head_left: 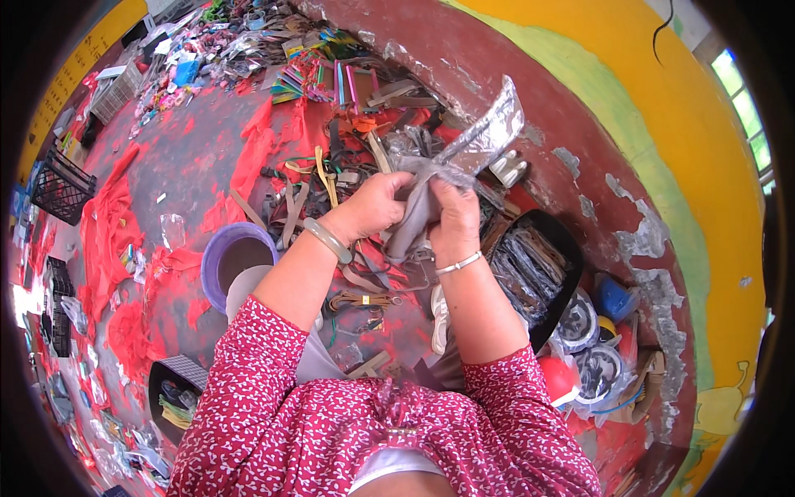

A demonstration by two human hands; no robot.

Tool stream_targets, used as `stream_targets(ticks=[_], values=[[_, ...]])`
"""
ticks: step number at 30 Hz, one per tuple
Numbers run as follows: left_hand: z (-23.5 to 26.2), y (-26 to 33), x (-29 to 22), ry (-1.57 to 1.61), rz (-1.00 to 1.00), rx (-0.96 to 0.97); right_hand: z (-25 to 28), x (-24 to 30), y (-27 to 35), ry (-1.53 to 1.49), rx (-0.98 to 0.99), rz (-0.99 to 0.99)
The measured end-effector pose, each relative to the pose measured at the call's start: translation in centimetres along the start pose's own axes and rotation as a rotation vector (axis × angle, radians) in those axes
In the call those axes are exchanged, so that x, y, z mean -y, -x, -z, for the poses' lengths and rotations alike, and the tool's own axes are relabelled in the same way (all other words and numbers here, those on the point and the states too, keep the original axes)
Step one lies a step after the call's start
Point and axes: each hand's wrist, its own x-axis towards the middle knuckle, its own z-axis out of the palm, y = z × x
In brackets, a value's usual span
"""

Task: The person wipes long rectangular objects with a cloth while sitting on the floor.

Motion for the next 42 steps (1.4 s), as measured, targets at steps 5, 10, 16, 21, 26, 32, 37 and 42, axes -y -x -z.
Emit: stream_targets(ticks=[5, 10, 16, 21, 26, 32, 37, 42], values=[[-2.2, 0.8, -0.8, -0.038, 0.115, 0.147, 6.2, 3.6, -3.7, -0.250, -0.243, -0.052], [-1.9, 1.6, -1.0, -0.062, 0.119, 0.214, 8.3, 7.0, -4.5, -0.501, -0.188, -0.082], [-1.7, 2.5, -1.0, 0.080, 0.277, 0.247, 10.1, 8.6, -4.5, -0.640, -0.172, -0.048], [-0.9, 3.2, -0.8, -0.022, 0.266, 0.272, 10.5, 9.9, -4.1, -0.671, -0.036, -0.085], [-0.6, 3.7, -0.3, 0.058, 0.189, 0.179, 9.6, 8.6, -4.5, -0.550, 0.041, 0.004], [-1.6, 1.4, 1.3, 0.118, -0.100, -0.134, 0.4, -0.5, -1.1, 0.169, 0.001, -0.081], [0.4, 1.0, 2.3, 0.016, -0.146, -0.230, -0.3, -2.8, 0.0, 0.036, 0.093, -0.306], [0.1, 2.3, -1.0, -0.010, -0.088, -0.064, -1.1, -0.1, -0.1, -0.015, 0.136, -0.256]])
